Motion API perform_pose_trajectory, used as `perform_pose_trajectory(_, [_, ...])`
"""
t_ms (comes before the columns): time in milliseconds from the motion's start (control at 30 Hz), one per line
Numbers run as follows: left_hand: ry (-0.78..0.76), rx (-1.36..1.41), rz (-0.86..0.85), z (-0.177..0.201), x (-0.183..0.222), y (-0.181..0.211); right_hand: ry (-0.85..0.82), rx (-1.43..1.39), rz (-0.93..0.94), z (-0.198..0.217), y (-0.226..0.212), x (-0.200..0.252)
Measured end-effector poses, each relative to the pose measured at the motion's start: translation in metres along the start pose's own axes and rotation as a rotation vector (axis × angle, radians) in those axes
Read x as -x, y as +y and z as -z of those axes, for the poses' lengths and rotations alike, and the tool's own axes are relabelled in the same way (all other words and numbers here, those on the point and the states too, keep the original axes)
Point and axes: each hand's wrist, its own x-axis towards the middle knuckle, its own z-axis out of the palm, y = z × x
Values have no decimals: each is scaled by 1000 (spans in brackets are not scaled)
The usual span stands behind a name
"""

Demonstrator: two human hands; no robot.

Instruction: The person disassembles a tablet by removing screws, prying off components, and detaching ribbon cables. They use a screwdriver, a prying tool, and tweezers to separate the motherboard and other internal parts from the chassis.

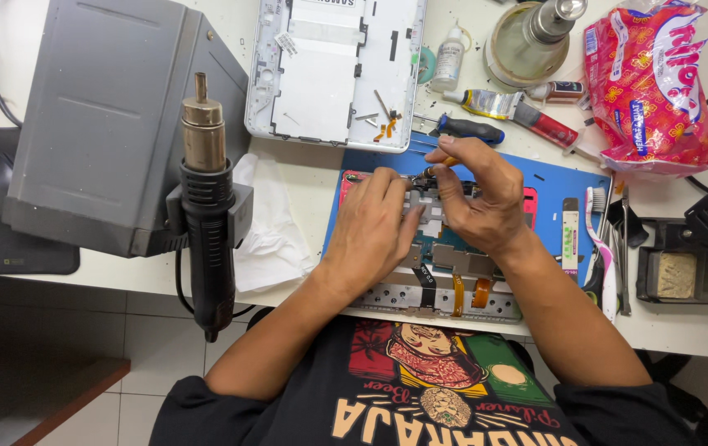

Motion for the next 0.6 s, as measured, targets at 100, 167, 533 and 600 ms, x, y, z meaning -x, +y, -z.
perform_pose_trajectory(100, [-3, -62, -46, 6, 2, 9, 9, 37, 6, 4, 1, 4])
perform_pose_trajectory(167, [-1, -74, -48, 3, 1, 5, -6, 5, -12, 3, 1, 4])
perform_pose_trajectory(533, [-52, 201, 59, 19, -8, -6, -64, -26, -38, 2, 0, 6])
perform_pose_trajectory(600, [-84, 222, 107, 25, -10, -5, -57, -55, -59, 2, -5, 0])
